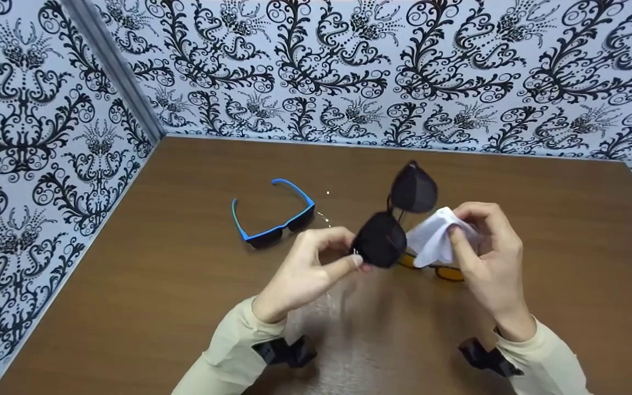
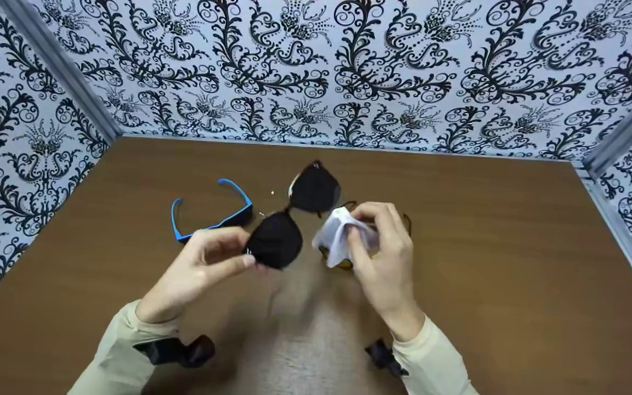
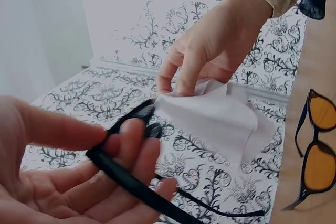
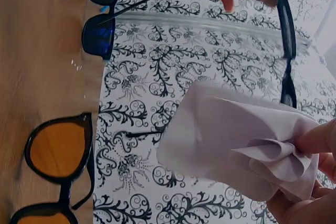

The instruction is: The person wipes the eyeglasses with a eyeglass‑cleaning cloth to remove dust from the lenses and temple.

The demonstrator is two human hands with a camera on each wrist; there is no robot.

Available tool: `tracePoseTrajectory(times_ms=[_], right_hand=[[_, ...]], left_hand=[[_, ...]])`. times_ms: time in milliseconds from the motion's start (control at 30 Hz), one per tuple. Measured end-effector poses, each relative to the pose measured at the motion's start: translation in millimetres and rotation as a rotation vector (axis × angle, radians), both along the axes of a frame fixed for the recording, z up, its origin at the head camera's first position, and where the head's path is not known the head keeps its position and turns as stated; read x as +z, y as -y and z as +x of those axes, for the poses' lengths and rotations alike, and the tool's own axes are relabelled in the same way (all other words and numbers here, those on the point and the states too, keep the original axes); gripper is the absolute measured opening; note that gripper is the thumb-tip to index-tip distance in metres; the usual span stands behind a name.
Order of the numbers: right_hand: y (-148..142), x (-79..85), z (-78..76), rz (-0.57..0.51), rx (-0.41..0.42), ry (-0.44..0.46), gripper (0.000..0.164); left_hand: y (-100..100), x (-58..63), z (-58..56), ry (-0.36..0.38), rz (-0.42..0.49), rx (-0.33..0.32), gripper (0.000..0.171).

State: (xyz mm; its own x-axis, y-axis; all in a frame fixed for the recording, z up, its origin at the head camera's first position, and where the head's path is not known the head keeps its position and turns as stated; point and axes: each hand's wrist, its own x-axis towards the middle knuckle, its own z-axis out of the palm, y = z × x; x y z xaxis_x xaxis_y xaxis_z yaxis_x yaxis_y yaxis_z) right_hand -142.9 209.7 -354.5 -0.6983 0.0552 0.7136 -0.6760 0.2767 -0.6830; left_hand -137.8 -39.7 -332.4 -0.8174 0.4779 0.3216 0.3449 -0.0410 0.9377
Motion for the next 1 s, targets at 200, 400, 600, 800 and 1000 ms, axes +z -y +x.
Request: tracePoseTrajectory(times_ms=[200, 400, 600, 800, 1000], right_hand=[[14, -2.5, 9.7, -0.028, 0.090, -0.016, 0.025], [31, -5.1, 17.4, -0.146, 0.220, -0.009, 0.021], [36, -2.2, 19.4, -0.237, 0.248, -0.012, 0.020], [40, -1.4, 21.4, -0.255, 0.289, -0.094, 0.020], [42, -3.3, 21.0, -0.158, 0.211, -0.114, 0.023]], left_hand=[[-6, -1.8, 0.8, 0.056, 0.032, 0.014, 0.008], [-10, -4.5, 4.0, 0.040, -0.011, -0.014, 0.008], [-13, -7.3, 5.6, -0.010, -0.063, -0.007, 0.012], [-19, -13.9, 4.1, -0.035, -0.063, 0.030, 0.016], [-25, -21.5, 3.0, -0.019, -0.101, 0.084, 0.017]])
